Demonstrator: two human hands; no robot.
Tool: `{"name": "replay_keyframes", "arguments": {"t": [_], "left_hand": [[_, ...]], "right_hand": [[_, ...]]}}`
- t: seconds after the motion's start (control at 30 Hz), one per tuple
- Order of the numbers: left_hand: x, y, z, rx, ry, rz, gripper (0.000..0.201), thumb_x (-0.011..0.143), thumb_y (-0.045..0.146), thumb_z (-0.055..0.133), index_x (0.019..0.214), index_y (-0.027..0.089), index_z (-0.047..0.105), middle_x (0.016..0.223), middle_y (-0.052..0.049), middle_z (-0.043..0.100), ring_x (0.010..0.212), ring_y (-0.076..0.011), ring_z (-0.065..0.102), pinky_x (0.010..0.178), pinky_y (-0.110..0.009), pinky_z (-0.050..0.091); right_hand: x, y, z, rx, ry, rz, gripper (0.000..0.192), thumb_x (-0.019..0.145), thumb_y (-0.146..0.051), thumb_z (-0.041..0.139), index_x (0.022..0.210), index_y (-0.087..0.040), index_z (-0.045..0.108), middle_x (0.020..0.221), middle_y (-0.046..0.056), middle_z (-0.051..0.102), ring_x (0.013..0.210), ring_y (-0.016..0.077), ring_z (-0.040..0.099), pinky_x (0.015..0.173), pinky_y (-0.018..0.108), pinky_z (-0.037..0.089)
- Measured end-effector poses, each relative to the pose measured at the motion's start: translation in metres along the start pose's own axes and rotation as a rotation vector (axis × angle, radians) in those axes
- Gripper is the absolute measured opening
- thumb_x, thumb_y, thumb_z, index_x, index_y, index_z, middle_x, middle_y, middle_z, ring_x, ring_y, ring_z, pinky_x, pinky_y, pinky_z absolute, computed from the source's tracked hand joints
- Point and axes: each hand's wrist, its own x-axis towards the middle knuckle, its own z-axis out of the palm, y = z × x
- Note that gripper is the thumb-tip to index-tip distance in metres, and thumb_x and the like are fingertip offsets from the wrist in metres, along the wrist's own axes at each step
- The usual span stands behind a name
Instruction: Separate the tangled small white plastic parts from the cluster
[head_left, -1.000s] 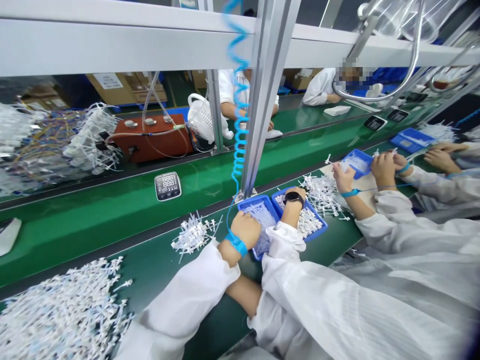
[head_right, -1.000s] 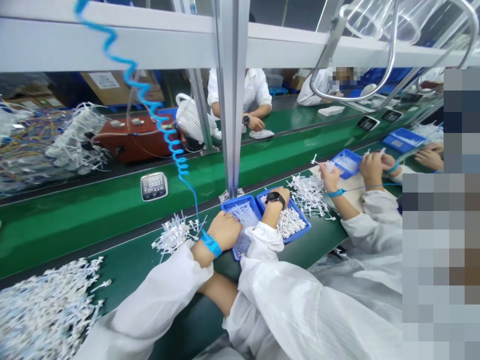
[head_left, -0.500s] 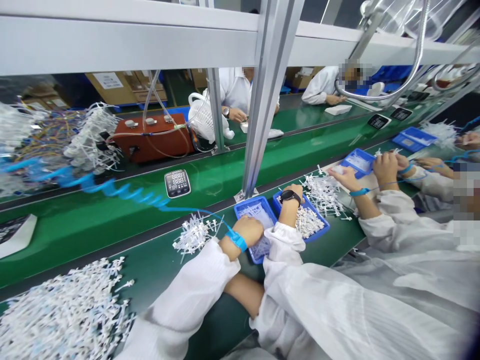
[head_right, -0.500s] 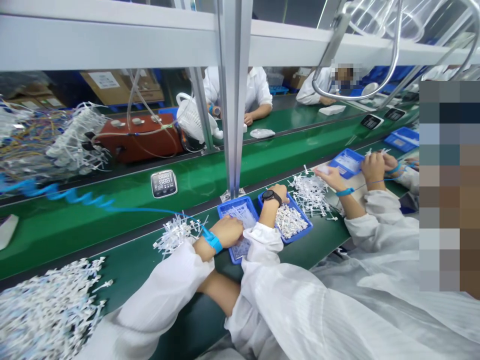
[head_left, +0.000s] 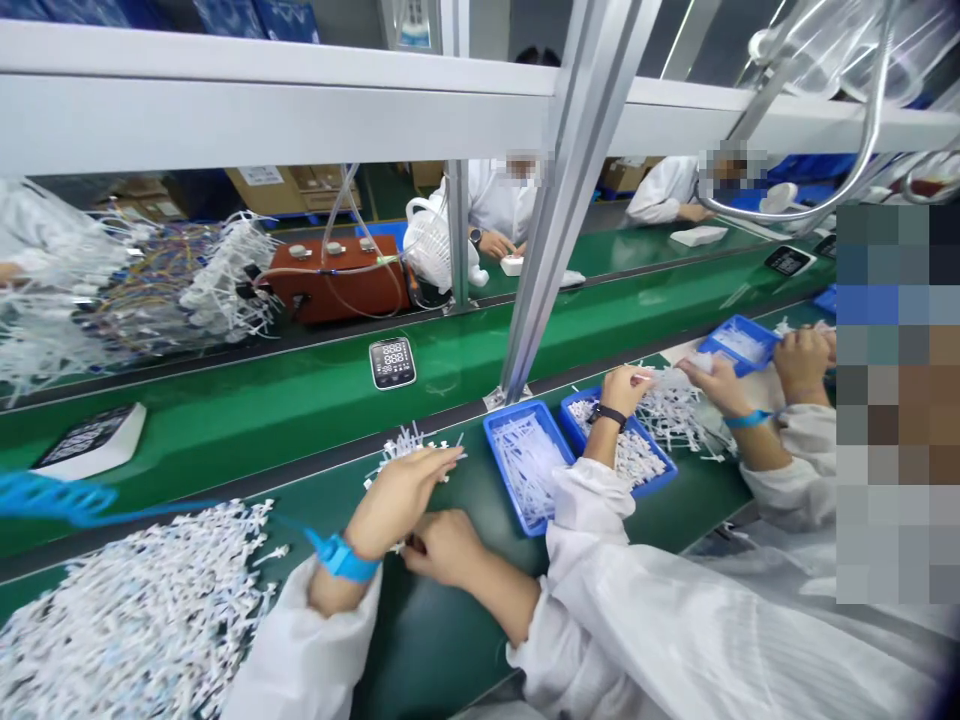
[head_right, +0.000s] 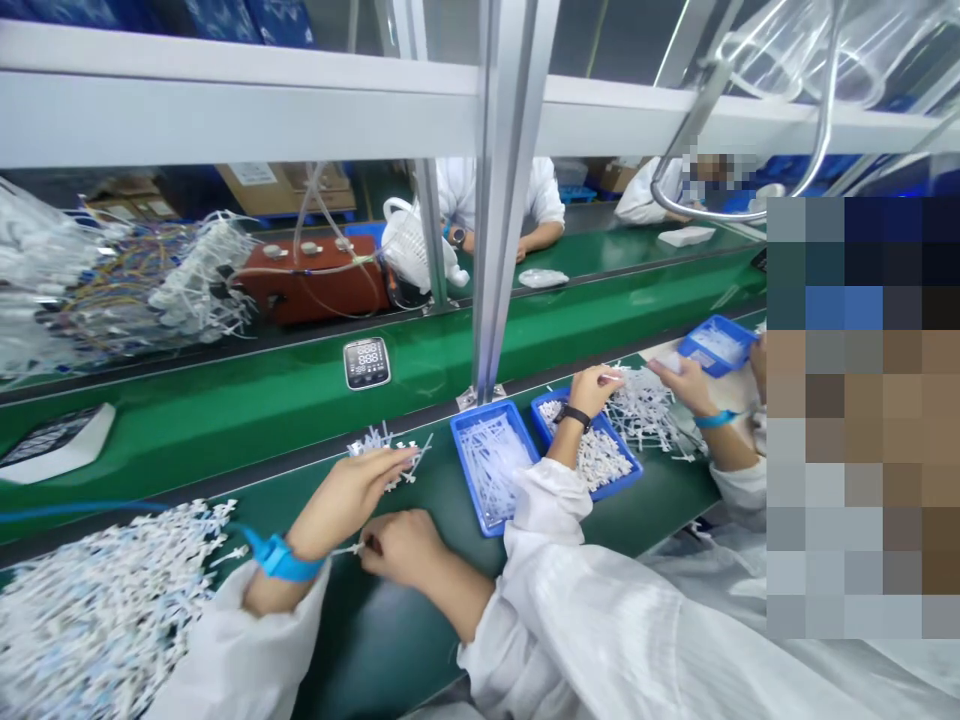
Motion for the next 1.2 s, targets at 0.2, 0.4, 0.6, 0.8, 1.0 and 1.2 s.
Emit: {"name": "replay_keyframes", "arguments": {"t": [0.2, 0.4, 0.6, 0.8, 1.0, 1.2], "left_hand": [[-0.114, -0.039, 0.026, -0.240, 0.356, -0.384, 0.029, 0.095, 0.038, 0.048, 0.112, 0.022, 0.065, 0.102, -0.005, 0.070, 0.088, -0.0188, 0.066, 0.081, -0.032, 0.054], [-0.185, 0.010, 0.087, -0.355, 0.514, -0.524, 0.023, 0.094, 0.038, 0.048, 0.100, 0.024, 0.066, 0.094, -0.006, 0.066, 0.089, -0.0212, 0.064, 0.078, -0.035, 0.055], [-0.187, 0.024, 0.097, -0.380, 0.171, -0.152, 0.024, 0.094, 0.035, 0.048, 0.088, 0.023, 0.068, 0.077, -0.006, 0.063, 0.070, -0.0168, 0.061, 0.062, -0.029, 0.051], [-0.143, -0.039, 0.047, -0.065, 0.324, -0.388, 0.023, 0.098, 0.029, 0.043, 0.094, 0.021, 0.064, 0.093, -0.006, 0.062, 0.089, -0.0183, 0.058, 0.082, -0.033, 0.049], [-0.130, -0.070, 0.042, 0.122, 0.267, -0.408, 0.024, 0.098, 0.025, 0.039, 0.097, 0.021, 0.063, 0.098, -0.006, 0.060, 0.094, -0.0192, 0.056, 0.086, -0.035, 0.047], [-0.125, -0.067, 0.044, 0.172, 0.144, -0.465, 0.024, 0.099, 0.025, 0.039, 0.095, 0.022, 0.063, 0.101, -0.004, 0.061, 0.096, -0.0193, 0.054, 0.084, -0.036, 0.042]], "right_hand": [[0.002, -0.002, 0.002, -0.021, 0.055, -0.023, 0.015, 0.082, -0.032, 0.061, 0.094, -0.029, 0.068, 0.081, -0.007, 0.070, 0.077, 0.0133, 0.065, 0.067, 0.022, 0.040], [0.005, -0.003, 0.006, -0.001, 0.059, -0.006, 0.011, 0.082, -0.030, 0.060, 0.090, -0.028, 0.068, 0.075, -0.007, 0.068, 0.072, 0.0109, 0.062, 0.064, 0.021, 0.034], [0.007, -0.008, 0.004, -0.038, 0.011, 0.024, 0.012, 0.084, -0.028, 0.059, 0.092, -0.027, 0.069, 0.077, -0.005, 0.068, 0.072, 0.0102, 0.061, 0.063, 0.021, 0.033], [0.017, -0.013, 0.000, -0.141, -0.002, -0.017, 0.013, 0.085, -0.029, 0.058, 0.092, -0.025, 0.068, 0.082, -0.002, 0.069, 0.074, 0.0127, 0.061, 0.064, 0.022, 0.033], [0.025, -0.009, 0.002, -0.105, 0.000, -0.026, 0.013, 0.084, -0.028, 0.059, 0.093, -0.025, 0.068, 0.081, -0.001, 0.068, 0.073, 0.0127, 0.060, 0.065, 0.022, 0.033], [0.028, -0.003, 0.005, -0.072, 0.013, -0.018, 0.013, 0.085, -0.030, 0.059, 0.094, -0.027, 0.068, 0.079, -0.003, 0.068, 0.072, 0.0124, 0.060, 0.064, 0.023, 0.031]]}}
